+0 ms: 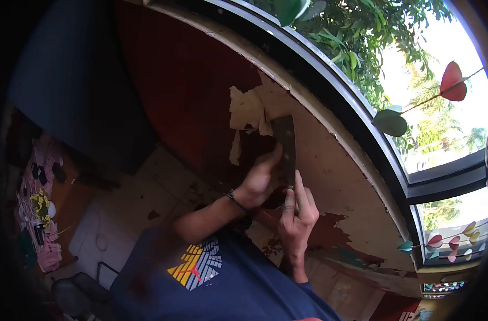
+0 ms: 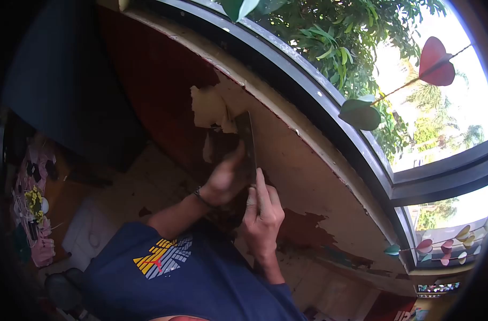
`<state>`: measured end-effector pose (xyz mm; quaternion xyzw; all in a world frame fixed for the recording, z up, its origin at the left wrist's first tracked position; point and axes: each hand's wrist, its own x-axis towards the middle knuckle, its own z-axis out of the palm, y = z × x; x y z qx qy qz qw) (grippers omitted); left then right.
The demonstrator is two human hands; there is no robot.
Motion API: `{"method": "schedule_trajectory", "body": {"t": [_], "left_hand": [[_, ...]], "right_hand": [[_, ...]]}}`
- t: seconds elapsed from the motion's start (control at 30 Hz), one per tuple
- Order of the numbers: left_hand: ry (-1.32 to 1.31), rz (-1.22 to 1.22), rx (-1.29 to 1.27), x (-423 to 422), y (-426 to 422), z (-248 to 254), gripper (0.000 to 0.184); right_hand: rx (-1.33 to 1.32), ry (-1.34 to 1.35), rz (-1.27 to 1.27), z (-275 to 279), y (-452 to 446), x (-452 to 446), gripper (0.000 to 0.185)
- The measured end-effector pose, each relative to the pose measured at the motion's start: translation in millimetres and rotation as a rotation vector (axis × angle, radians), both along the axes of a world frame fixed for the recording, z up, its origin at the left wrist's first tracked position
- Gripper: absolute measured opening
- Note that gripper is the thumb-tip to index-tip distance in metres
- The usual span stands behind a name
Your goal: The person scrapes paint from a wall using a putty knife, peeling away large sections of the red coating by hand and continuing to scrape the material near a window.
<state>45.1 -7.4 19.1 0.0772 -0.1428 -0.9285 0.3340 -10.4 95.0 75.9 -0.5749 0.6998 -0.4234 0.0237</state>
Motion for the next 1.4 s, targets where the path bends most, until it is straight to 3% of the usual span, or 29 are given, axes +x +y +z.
{"method": "schedule_trajectory", "body": {"t": [0.23,0.27,0.37,0.5,0.57,0.73,0.87,1.07,1.2,1.33,1.4], "left_hand": [[0.232,0.045,-0.095,4,-33,-11,0.037],[0.132,0.11,0.016,0,-26,-3,0.036],[-0.07,0.111,-0.021,-3,-7,11,0.034],[0.054,0.193,-0.006,-4,-12,11,0.031],[0.048,0.212,-0.055,-3,-16,6,0.029],[-0.008,0.103,-0.174,4,-6,4,0.033],[0.046,0.257,-0.046,5,-22,24,0.029],[0.09,0.122,-0.097,7,-10,7,0.029],[0.025,0.226,-0.099,14,-28,22,0.028],[-0.005,0.229,-0.142,15,-18,19,0.029],[-0.014,0.164,-0.043,8,-13,11,0.026]], "right_hand": [[0.002,-0.058,0.062,5,-26,7,0.037],[0.002,-0.06,0.059,1,-19,3,0.037],[-0.082,0.046,0.047,-6,-18,-6,0.035],[-0.117,0.057,0.03,-5,-32,0,0.035],[-0.074,-0.095,0.047,-4,-33,-1,0.034],[-0.056,-0.093,0.037,8,-18,10,0.037],[-0.004,-0.131,0.071,17,-35,15,0.039],[0.02,-0.148,0.082,13,-13,16,0.042],[0.014,-0.158,0.102,11,-38,15,0.042],[0.017,-0.186,0.121,2,-24,10,0.042],[0.02,-0.212,0.07,0,-19,11,0.04]]}}
